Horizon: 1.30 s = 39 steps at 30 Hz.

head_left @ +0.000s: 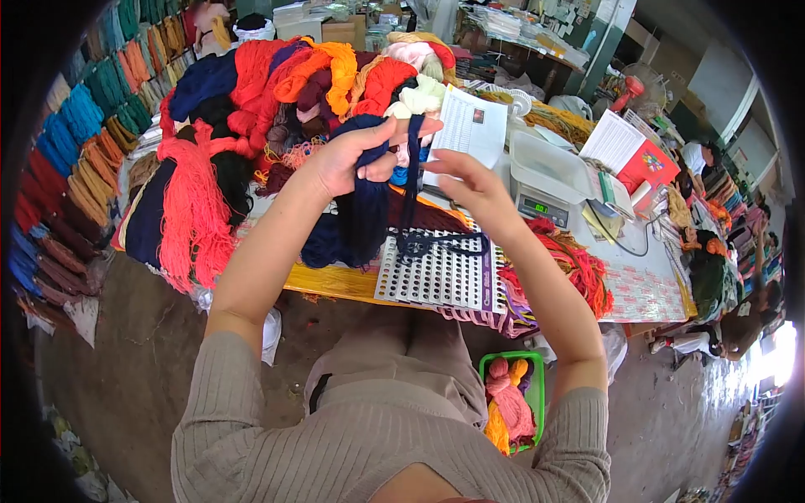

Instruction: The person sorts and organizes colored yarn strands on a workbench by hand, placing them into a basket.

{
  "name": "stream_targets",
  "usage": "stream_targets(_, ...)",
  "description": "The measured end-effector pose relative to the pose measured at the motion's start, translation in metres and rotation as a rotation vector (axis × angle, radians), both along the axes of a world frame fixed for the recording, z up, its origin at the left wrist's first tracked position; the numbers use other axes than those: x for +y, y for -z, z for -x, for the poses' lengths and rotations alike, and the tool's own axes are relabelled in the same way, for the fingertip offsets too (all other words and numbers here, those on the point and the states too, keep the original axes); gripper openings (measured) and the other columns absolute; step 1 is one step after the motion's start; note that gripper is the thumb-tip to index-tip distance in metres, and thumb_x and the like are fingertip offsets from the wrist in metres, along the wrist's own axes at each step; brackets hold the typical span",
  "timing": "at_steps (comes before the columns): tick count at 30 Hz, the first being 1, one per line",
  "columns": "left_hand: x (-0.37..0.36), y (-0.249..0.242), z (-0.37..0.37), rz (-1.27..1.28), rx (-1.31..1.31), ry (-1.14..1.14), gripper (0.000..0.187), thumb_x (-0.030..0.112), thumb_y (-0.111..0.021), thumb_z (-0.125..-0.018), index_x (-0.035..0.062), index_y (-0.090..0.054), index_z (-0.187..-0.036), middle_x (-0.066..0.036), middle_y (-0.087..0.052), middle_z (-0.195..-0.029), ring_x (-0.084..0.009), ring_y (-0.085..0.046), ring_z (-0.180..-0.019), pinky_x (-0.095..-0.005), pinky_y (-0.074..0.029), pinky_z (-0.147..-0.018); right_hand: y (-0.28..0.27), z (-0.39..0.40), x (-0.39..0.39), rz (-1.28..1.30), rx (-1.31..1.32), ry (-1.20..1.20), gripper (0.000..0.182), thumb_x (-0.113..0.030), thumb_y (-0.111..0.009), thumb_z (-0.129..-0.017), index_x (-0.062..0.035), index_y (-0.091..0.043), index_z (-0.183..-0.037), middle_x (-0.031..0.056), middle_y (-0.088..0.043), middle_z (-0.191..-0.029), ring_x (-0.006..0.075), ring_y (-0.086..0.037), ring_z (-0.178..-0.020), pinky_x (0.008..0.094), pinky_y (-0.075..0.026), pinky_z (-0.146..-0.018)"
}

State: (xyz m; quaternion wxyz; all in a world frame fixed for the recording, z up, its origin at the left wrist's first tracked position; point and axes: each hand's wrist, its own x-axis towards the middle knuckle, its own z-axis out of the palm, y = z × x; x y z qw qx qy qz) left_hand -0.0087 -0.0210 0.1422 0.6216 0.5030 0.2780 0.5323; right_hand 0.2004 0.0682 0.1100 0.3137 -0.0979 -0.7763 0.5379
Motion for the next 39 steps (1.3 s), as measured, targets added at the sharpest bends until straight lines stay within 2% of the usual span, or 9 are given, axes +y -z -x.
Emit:
stream_targets(6,-0.01,-0.008,-0.007,-0.069,0.26,-0.181,0.05,0.041,-0.038,-0.095,0.0151,-0.036,-0.137,0.005,-0.048,-0.07,-0.003,-0.033,-0.05,-0.0185,-0.028,-0.049,-0.018,0.031,-0.014,0.146,0.036,-0.003,0.021,-0.019,-0.054,-0.09,0.0001,-0.062,-0.094,-0.0008,-0.056,-0.073,0.0064,-0.05,-0.07,0.0212,-0.04,-0.066)
stream_targets(7,-0.008,-0.007,-0.004,-0.106,0.298,-0.186,0.056,0.041,-0.043,-0.092,0.0105,-0.033,-0.138,-0.002,-0.053,-0.12,-0.0011,-0.04,-0.056,-0.0167,-0.031,-0.051,-0.023,0.03,-0.012,0.12,-0.03,-0.036,0.021,-0.019,-0.053,-0.091,-0.0009,-0.062,-0.095,-0.0014,-0.055,-0.07,0.0064,-0.049,-0.066,0.0213,-0.039,-0.065)
stream_targets(11,-0.006,-0.007,-0.015,-0.22,0.5,-0.358,0.056,0.05,-0.039,-0.092,0.014,-0.039,-0.135,-0.007,-0.056,-0.108,-0.0136,-0.053,-0.083,-0.024,-0.041,-0.073,-0.04,0.03,-0.021,0.029,-0.201,-0.126,0.023,-0.017,-0.057,-0.087,-0.0007,-0.056,-0.071,-0.0009,-0.049,-0.057,0.0062,-0.044,-0.051,0.0226,-0.033,-0.048)
stream_targets(15,0.001,-0.004,-0.013,-0.529,0.663,-0.499,0.062,0.054,-0.039,-0.089,0.0118,-0.041,-0.134,-0.011,0.0,-0.15,-0.0235,-0.006,-0.138,-0.0371,-0.016,-0.108,-0.041,0.028,-0.021,0.011,-0.208,-0.099,0.02,-0.017,-0.058,-0.086,-0.0004,-0.061,-0.074,-0.001,-0.048,-0.055,0.0052,-0.044,-0.05,0.0211,-0.035,-0.048)
stream_targets(18,-0.002,-0.01,-0.014,-0.705,1.086,-0.673,0.07,0.044,-0.043,-0.091,0.0082,-0.013,-0.143,-0.01,-0.033,-0.141,-0.0238,-0.022,-0.134,-0.0344,-0.028,-0.103,-0.039,0.025,-0.015,0.079,-0.234,-0.089,0.019,-0.019,-0.058,-0.087,-0.0009,-0.062,-0.083,-0.0011,-0.051,-0.059,0.005,-0.045,-0.052,0.0199,-0.037,-0.049)
stream_targets(22,-0.012,-0.016,-0.027,-0.281,0.024,-0.16,0.064,0.044,-0.041,-0.092,0.0067,-0.022,-0.141,-0.01,-0.029,-0.143,-0.0237,-0.027,-0.133,-0.0365,-0.03,-0.103,-0.035,0.025,-0.017,0.117,-0.136,-0.098,0.021,-0.021,-0.055,-0.09,-0.0008,-0.06,-0.096,-0.0039,-0.049,-0.064,0.0035,-0.044,-0.056,0.0188,-0.034,-0.05)
stream_targets(32,-0.008,-0.035,0.001,-0.108,-0.512,-0.078,0.044,0.035,-0.044,-0.092,0.0052,-0.044,-0.125,-0.018,-0.047,-0.127,-0.0323,-0.044,-0.12,-0.0478,-0.035,-0.1,-0.019,0.039,-0.014,0.153,-0.044,-0.176,0.023,-0.017,-0.055,-0.09,0.002,-0.06,-0.101,0.0014,-0.058,-0.077,0.0078,-0.054,-0.07,0.0211,-0.045,-0.067)
stream_targets(36,0.027,-0.067,0.063,-0.181,-0.628,0.428,0.035,0.027,-0.047,-0.093,-0.0015,-0.05,-0.114,-0.009,-0.06,-0.086,-0.0172,-0.06,-0.08,-0.0425,-0.051,-0.076,-0.024,0.054,-0.012,0.222,-0.045,-0.136,0.023,-0.015,-0.054,-0.09,0.0031,-0.06,-0.103,0.0022,-0.059,-0.079,0.0089,-0.054,-0.071,0.0226,-0.045,-0.069)
stream_targets(39,-0.003,-0.144,0.043,-0.082,-0.568,-0.301,0.023,0.026,-0.044,-0.094,0.0055,-0.054,-0.09,0.005,-0.04,-0.051,-0.0052,-0.035,-0.038,-0.0184,-0.031,-0.037,-0.033,0.063,-0.009,0.163,-0.008,-0.098,0.022,-0.015,-0.054,-0.09,0.0028,-0.061,-0.102,0.0036,-0.06,-0.08,0.0097,-0.054,-0.07,0.0225,-0.045,-0.066)
